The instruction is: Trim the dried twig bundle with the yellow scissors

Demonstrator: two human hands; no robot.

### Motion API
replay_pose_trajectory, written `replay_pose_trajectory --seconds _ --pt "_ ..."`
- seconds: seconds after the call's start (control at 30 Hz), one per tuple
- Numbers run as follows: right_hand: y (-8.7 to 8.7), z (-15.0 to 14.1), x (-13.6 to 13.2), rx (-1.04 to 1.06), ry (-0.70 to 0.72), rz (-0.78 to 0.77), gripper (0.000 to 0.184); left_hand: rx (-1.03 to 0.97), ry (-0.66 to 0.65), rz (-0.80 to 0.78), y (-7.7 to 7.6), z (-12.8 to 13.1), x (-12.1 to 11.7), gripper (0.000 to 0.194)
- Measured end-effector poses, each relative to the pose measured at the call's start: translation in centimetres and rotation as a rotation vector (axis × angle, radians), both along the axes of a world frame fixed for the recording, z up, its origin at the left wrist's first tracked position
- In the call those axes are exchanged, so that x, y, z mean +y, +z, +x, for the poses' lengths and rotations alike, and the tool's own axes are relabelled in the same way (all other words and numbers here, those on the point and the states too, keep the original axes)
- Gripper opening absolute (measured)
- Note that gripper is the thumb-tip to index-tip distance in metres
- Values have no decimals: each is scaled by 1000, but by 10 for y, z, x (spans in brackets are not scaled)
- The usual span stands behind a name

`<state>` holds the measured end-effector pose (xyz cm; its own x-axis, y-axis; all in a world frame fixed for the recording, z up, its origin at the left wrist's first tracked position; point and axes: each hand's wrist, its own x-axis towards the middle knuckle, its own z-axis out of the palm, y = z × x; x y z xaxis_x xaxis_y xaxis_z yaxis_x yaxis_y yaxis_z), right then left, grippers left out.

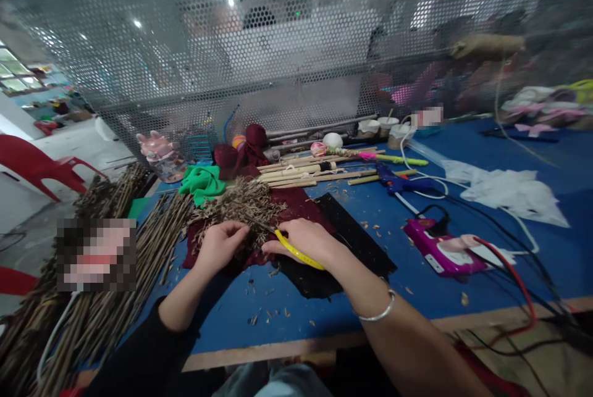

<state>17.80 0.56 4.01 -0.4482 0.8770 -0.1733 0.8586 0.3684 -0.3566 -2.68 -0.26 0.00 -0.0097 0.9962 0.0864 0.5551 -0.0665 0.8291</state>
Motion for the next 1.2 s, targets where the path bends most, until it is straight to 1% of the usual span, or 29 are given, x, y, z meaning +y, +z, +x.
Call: replay_pose_trajectory --seconds 0.1,0.2,0.27,0.33,0.4,0.47,0.57,0.67,0.73,0.8,0.83,0.93,1.0,1.1,1.2 --pt "-4 2 1 36 18 3 59 13 -6 -13 2 0 0 31" --pt "-6 1 2 77 27 -34 58 17 -12 -29 2 1 -1 31" --pt "-7 1 3 92 24 -64 57 15 -11 -27 2 1 -1 31" --pt "-6 1 3 90 16 -58 57 -9 2 -16 0 0 0 30" --pt "-3 3 4 77 -4 -16 56 -96 51 -29 -2 -1 3 29" --pt "2 7 3 63 -10 13 57 -253 119 -83 -5 -2 6 28" --pt "11 14 1 62 56 -10 56 -444 177 -156 -7 -3 9 31" --pt "18 17 -2 79 165 -64 57 -471 193 -164 -5 -1 8 32" --pt "21 18 -4 91 213 -101 57 -479 207 -162 -3 1 6 33" --pt "21 18 -6 119 213 -178 57 -514 213 -159 -1 3 5 34" --pt "20 18 -6 145 198 -242 57 -538 214 -156 0 3 5 34" --pt "13 19 -4 285 109 -484 59 -603 213 -135 -1 3 8 35" --pt "8 19 -3 403 46 -613 62 -613 215 -114 -4 1 10 36" --pt "5 18 -4 502 5 -725 66 -599 198 -84 -9 -3 15 34" --pt "6 17 -10 499 -38 -792 67 -585 177 -54 -10 -7 17 29"
